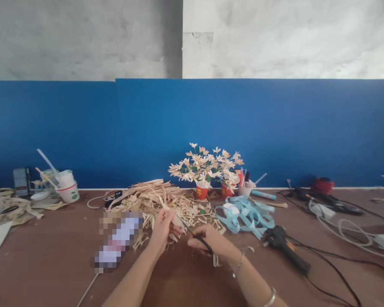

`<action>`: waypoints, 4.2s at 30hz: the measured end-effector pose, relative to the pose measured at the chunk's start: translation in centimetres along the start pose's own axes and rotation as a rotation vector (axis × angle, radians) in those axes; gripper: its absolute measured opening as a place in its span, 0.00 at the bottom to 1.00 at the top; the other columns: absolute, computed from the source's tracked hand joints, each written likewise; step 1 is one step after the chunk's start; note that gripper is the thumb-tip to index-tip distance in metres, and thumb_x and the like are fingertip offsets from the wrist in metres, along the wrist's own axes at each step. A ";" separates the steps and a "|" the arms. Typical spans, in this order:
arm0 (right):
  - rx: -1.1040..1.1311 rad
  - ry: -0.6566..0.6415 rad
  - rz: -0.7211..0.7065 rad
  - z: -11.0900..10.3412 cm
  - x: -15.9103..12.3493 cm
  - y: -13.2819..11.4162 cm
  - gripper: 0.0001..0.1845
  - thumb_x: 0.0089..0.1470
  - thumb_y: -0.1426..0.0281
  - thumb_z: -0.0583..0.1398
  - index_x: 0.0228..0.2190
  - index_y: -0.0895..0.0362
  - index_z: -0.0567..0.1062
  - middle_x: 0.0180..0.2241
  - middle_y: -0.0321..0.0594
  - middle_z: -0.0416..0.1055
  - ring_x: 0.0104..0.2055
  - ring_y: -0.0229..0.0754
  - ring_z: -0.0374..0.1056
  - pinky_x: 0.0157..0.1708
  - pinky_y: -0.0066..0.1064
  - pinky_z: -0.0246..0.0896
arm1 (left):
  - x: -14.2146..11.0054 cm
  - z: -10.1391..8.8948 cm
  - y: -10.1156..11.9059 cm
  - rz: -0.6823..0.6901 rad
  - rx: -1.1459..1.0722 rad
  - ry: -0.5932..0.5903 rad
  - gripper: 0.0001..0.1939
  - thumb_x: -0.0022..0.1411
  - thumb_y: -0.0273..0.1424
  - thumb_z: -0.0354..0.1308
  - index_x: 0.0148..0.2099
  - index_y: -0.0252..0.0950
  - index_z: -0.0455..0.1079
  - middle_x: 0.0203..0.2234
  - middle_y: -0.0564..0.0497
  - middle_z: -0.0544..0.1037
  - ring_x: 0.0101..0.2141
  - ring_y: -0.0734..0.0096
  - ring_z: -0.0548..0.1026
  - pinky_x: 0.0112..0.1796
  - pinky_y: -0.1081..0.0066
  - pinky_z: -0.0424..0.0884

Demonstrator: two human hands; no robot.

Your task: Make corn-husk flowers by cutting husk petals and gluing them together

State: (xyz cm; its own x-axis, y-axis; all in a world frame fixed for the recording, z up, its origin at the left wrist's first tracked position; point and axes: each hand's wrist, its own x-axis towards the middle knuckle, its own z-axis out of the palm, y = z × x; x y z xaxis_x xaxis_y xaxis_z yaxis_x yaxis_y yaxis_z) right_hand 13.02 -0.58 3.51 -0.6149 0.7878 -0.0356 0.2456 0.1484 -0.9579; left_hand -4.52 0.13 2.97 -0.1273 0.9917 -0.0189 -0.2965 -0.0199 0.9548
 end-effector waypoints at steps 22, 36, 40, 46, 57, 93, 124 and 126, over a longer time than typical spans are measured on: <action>-0.019 -0.011 0.017 0.1 0.3 0.5 0.17 0.45 0.58 0.61 0.22 0.61 0.71 0.12 0.28 0.59 0.12 0.28 0.52 0.12 0.19 0.45 | 0.0 0.0 0.0 0.000 0.006 -0.013 0.21 0.48 0.49 0.57 0.33 0.38 0.57 0.12 0.60 0.70 0.11 0.72 0.70 0.11 0.78 0.61; -0.077 -0.024 0.098 -0.3 -0.2 -0.4 0.15 0.44 0.60 0.61 0.22 0.61 0.72 0.11 0.29 0.58 0.12 0.28 0.51 0.11 0.19 0.43 | 0.2 -0.5 -0.1 -0.008 0.089 -0.113 0.19 0.51 0.48 0.55 0.35 0.38 0.58 0.12 0.57 0.72 0.09 0.73 0.69 0.09 0.80 0.60; -0.099 -0.046 0.105 -0.5 -0.5 -0.9 0.13 0.44 0.63 0.61 0.22 0.62 0.73 0.11 0.29 0.58 0.12 0.28 0.51 0.12 0.19 0.43 | 0.2 -0.6 -0.2 -0.002 0.082 -0.133 0.19 0.50 0.47 0.55 0.34 0.37 0.58 0.11 0.57 0.72 0.09 0.73 0.69 0.09 0.81 0.59; -0.145 -0.069 0.145 -0.8 -0.6 -0.9 0.13 0.43 0.63 0.61 0.25 0.62 0.75 0.12 0.29 0.58 0.13 0.28 0.51 0.12 0.19 0.44 | 0.3 -0.8 -0.4 -0.020 0.083 -0.163 0.19 0.51 0.47 0.55 0.34 0.37 0.59 0.10 0.58 0.71 0.09 0.72 0.69 0.08 0.81 0.58; -0.181 -0.058 0.166 -1.0 -0.5 -0.5 0.12 0.43 0.64 0.61 0.25 0.62 0.75 0.12 0.29 0.61 0.13 0.29 0.53 0.12 0.19 0.47 | 0.4 -0.9 -0.5 0.000 0.125 -0.165 0.20 0.49 0.49 0.56 0.32 0.36 0.61 0.09 0.59 0.69 0.06 0.78 0.63 0.08 0.82 0.51; -0.227 0.035 0.119 -0.3 0.2 1.5 0.11 0.41 0.65 0.62 0.24 0.61 0.75 0.13 0.32 0.65 0.14 0.31 0.58 0.13 0.19 0.50 | 1.0 -1.3 -0.3 0.154 0.076 0.056 0.18 0.43 0.43 0.63 0.24 0.33 0.65 0.10 0.62 0.60 0.10 0.87 0.53 0.14 0.81 0.45; -0.307 0.041 0.060 -0.5 0.2 1.2 0.10 0.40 0.66 0.61 0.23 0.61 0.76 0.17 0.34 0.68 0.18 0.32 0.57 0.17 0.20 0.50 | 0.8 -1.0 -0.5 0.125 0.084 0.069 0.16 0.44 0.41 0.62 0.25 0.33 0.65 0.09 0.62 0.61 0.10 0.88 0.51 0.14 0.81 0.42; -0.316 0.056 0.052 -0.5 0.2 1.1 0.10 0.40 0.66 0.62 0.23 0.61 0.76 0.17 0.34 0.67 0.19 0.32 0.57 0.18 0.20 0.50 | 0.9 -1.0 -0.5 0.124 0.074 0.069 0.16 0.44 0.41 0.62 0.25 0.33 0.64 0.09 0.63 0.61 0.10 0.88 0.51 0.14 0.81 0.42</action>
State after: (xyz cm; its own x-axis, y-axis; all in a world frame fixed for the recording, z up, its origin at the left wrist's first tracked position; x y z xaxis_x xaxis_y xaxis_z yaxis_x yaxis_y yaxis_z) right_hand 13.50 0.01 2.58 -0.5554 0.8295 -0.0584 0.5019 0.2784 -0.8189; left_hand -5.43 0.87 2.16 -0.2237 0.9711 0.0827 -0.2044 -0.1297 0.9703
